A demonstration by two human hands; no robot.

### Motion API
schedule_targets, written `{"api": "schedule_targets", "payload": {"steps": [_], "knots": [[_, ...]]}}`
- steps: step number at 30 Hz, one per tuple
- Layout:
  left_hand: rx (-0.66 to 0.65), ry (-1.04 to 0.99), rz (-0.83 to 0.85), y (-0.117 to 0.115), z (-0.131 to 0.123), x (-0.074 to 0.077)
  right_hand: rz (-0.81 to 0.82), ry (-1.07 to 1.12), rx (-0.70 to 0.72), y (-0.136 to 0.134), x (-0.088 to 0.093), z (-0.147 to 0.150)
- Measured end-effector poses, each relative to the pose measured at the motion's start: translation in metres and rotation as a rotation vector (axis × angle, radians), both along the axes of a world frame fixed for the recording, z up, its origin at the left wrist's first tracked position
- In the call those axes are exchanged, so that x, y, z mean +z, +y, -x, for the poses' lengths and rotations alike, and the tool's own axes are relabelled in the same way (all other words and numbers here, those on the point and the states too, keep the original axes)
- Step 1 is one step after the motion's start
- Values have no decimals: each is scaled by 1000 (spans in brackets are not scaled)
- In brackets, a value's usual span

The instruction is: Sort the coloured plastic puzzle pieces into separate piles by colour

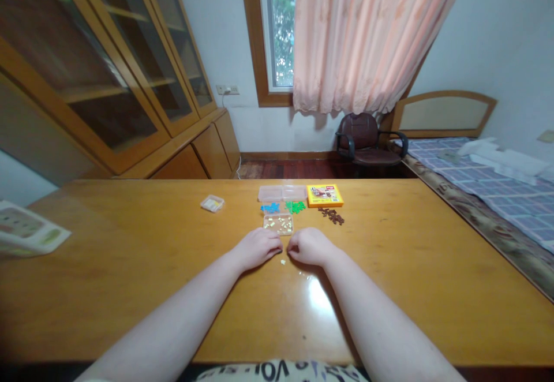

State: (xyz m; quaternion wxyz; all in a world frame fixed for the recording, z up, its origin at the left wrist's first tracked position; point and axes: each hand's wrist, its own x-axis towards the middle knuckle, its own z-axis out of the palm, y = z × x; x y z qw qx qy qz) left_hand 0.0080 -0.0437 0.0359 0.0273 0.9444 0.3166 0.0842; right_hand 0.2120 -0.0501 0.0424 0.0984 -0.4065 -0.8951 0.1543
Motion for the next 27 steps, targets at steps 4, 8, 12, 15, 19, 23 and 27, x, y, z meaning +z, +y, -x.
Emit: {"api": "schedule_targets", "payload": {"steps": [4,8,12,15,19,23,27], "knots": [[11,32,-16,-2,-1,2,-76,-57,18,-3,0,5],[27,34,-27,-2,-2,1,-75,-42,10,-1,-3,4],[27,17,-16,-2,-2,0,-54,-1,-18,2,-7,2],[117,-62,-26,1,1,0,-64,39,-104,4,-8,1],[338,-201,-62,7,10,1,-75,110,-186,6,-7,-3],[245,-163,-14,7,15,1,21,103,-48,5,-4,-9],[66,-68,21,4,10,-1,0,-1,-5,3,-2,-11]]}}
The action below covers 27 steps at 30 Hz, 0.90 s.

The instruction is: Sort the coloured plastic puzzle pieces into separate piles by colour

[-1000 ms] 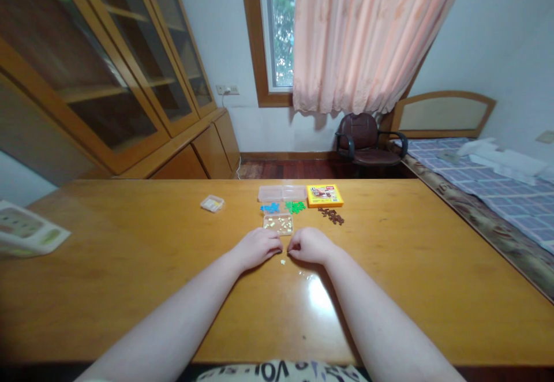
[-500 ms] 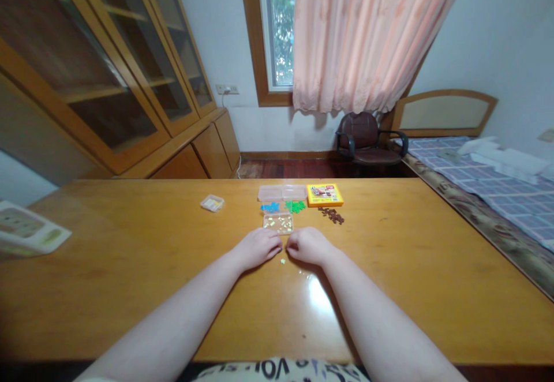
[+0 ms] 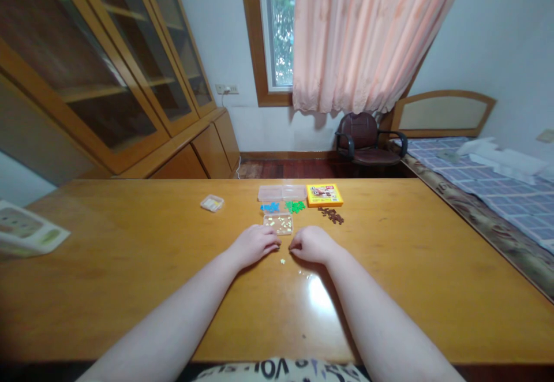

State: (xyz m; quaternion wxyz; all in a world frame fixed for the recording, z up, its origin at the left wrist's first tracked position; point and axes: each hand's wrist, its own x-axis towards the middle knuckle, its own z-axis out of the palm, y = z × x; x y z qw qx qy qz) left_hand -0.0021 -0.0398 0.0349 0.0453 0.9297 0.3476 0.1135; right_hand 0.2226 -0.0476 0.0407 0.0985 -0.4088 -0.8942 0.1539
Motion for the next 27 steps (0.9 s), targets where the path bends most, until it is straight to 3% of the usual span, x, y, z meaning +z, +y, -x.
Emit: {"api": "schedule_targets", "payload": {"steps": [7,12,17,20,24,27], "knots": [[-29,48,-12,-1,-8,-1,-124,-153,11,-4,6,11],[-3,90,-40,-2,-8,2,-139,-94,-14,-4,1,13],[-3,106,-62,-3,-8,4,-210,134,-273,6,-15,15],[2,96,-43,-2,-7,3,-207,201,-338,10,-19,15],[21,51,-40,-1,-3,2,-102,254,-184,4,-13,12],[147,-31,-71,3,2,1,56,235,21,-3,-6,11]]}}
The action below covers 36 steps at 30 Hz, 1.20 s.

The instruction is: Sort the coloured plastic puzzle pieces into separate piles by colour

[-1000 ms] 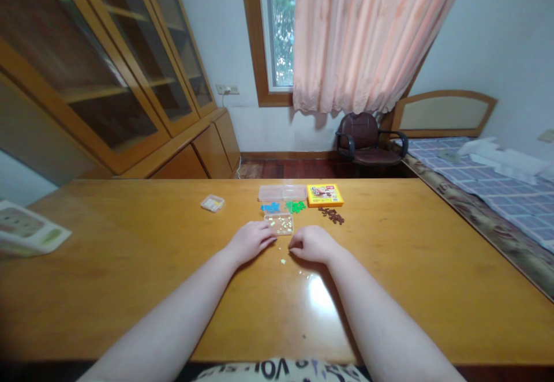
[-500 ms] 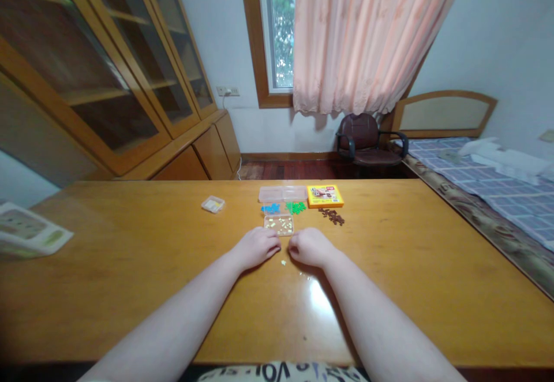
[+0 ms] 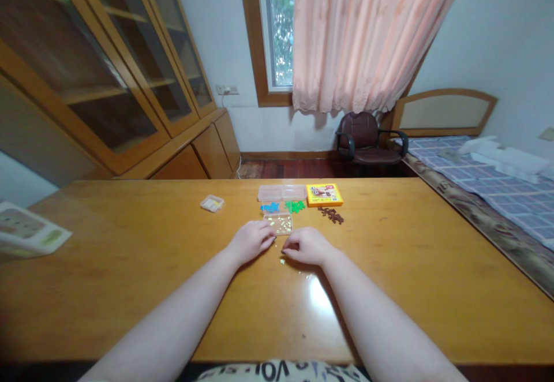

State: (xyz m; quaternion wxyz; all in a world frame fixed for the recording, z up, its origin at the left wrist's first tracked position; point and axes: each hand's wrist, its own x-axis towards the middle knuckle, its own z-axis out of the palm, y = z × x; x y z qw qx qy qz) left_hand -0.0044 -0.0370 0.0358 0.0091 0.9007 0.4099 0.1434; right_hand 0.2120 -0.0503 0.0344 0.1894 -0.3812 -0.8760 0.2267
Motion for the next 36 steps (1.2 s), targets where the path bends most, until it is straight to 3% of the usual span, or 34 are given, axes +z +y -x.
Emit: {"api": "schedule_targets", "payload": {"steps": [4,11,21,28,36], "knots": [[160,-94,-41,5,6,-2,69,-66,86,-5,4,2],[-176,42,34,2,4,-2,84,-131,83,-5,8,0],[-139,132,2,-1,-3,1,54,-182,78,-7,10,1],[-141,71,18,0,-1,-1,-31,-242,99,-11,12,7],[98,-123,-40,6,10,-1,-69,-273,98,-10,14,8]]}}
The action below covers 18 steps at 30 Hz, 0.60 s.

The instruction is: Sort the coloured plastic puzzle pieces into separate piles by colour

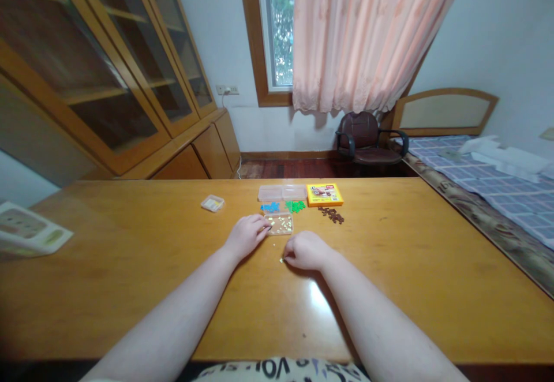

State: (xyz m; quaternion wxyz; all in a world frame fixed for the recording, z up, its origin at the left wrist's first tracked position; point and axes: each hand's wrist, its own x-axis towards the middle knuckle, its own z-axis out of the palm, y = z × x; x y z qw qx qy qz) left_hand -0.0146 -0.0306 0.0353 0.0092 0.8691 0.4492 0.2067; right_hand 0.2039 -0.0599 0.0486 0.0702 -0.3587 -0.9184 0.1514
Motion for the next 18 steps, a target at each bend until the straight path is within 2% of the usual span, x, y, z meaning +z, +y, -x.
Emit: {"api": "schedule_targets", "payload": {"steps": [4,6,12,18], "knots": [[-185,125,72,-1,3,2,-20,-20,-19,2,-1,-1],[-238,169,102,-2,2,2,-27,-19,-46,3,-1,-2],[-249,202,113,-4,-4,1,-2,46,-94,7,-4,-7],[-233,227,80,-5,-5,0,43,40,-72,7,4,-15]]}}
